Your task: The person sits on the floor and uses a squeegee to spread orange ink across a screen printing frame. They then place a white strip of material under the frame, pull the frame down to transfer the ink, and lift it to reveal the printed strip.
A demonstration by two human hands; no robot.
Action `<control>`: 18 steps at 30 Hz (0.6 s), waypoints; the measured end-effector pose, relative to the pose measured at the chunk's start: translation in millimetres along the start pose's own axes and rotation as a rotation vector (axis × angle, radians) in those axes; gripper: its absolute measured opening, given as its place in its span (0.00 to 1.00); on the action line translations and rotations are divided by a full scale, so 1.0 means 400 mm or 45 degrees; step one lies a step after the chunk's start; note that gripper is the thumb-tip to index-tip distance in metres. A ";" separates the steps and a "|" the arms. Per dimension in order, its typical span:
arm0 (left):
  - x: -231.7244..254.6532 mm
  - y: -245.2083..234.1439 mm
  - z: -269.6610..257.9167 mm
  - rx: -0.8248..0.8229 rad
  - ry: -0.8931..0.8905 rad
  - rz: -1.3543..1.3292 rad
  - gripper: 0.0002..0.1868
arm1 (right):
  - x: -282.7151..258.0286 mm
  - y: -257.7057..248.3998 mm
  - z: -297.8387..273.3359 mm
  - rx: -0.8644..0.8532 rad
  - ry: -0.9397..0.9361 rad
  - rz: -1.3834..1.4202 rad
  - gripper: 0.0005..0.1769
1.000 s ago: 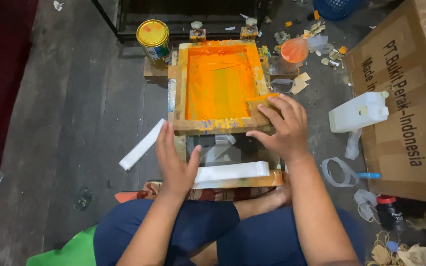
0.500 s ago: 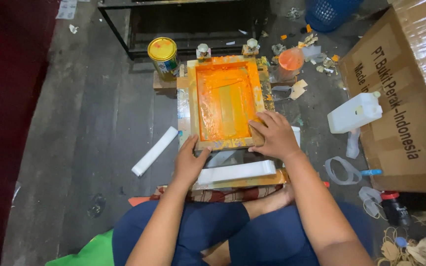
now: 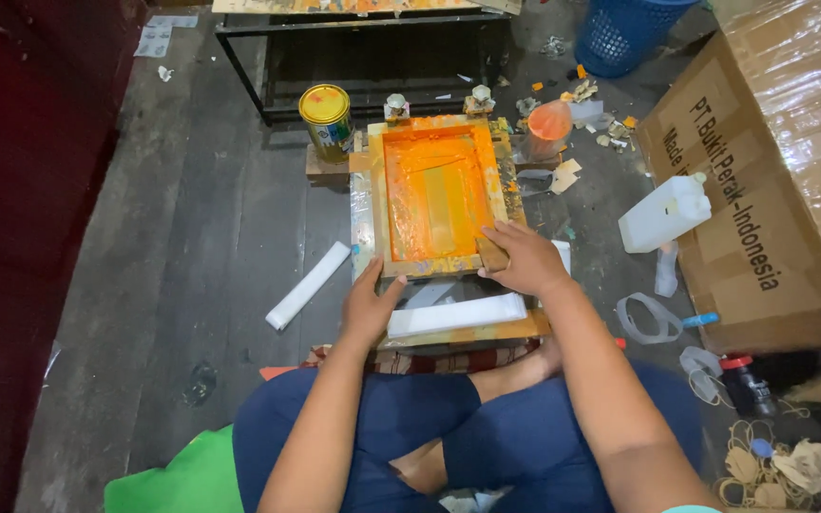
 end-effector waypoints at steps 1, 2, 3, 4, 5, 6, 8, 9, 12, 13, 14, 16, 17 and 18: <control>-0.021 0.002 0.009 -0.002 0.000 0.002 0.39 | -0.016 -0.034 -0.021 -0.001 0.003 0.001 0.48; -0.041 0.001 0.020 0.008 0.003 0.001 0.37 | -0.032 -0.063 -0.041 -0.031 0.008 0.024 0.42; -0.060 0.000 0.031 0.021 0.006 0.000 0.34 | -0.049 -0.094 -0.059 -0.060 0.012 0.047 0.37; -0.063 -0.004 0.034 0.020 0.007 0.001 0.34 | -0.055 -0.106 -0.062 -0.060 0.013 0.047 0.37; -0.066 -0.008 0.038 0.029 0.017 0.028 0.32 | -0.052 -0.109 -0.065 -0.109 0.078 0.017 0.33; -0.069 -0.013 0.043 0.038 0.028 0.055 0.30 | -0.049 -0.113 -0.067 -0.157 0.144 -0.013 0.29; -0.077 -0.014 0.053 0.035 0.043 0.133 0.29 | -0.018 -0.073 -0.027 -0.154 0.159 -0.009 0.29; -0.079 -0.014 0.063 0.035 0.063 0.211 0.28 | 0.000 -0.054 -0.004 -0.145 0.172 -0.006 0.28; -0.063 -0.017 0.066 0.037 0.094 0.227 0.27 | -0.088 -0.164 0.004 -0.131 0.061 0.136 0.26; -0.062 -0.017 0.073 0.034 0.092 0.226 0.27 | -0.110 -0.192 0.019 -0.133 0.063 0.136 0.26; -0.058 -0.018 0.079 0.028 0.110 0.224 0.28 | -0.139 -0.221 0.034 -0.126 0.018 0.132 0.24; -0.050 -0.016 0.099 0.023 0.127 0.220 0.28 | -0.166 -0.245 0.089 -0.118 -0.028 0.125 0.21; -0.047 -0.015 0.111 0.022 0.143 0.253 0.28 | -0.169 -0.239 0.124 -0.102 -0.072 0.102 0.14; -0.043 -0.013 0.122 0.022 0.160 0.287 0.29 | -0.173 -0.233 0.160 -0.086 -0.117 0.079 0.10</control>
Point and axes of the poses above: each hand's wrist, its own z-axis towards the middle knuckle, its own y-axis out of the palm, x = y × z, the point moved 7 cm from there along z, towards the middle knuckle, and after that the axes turned 9 degrees about -z, right-handed, at the moved point
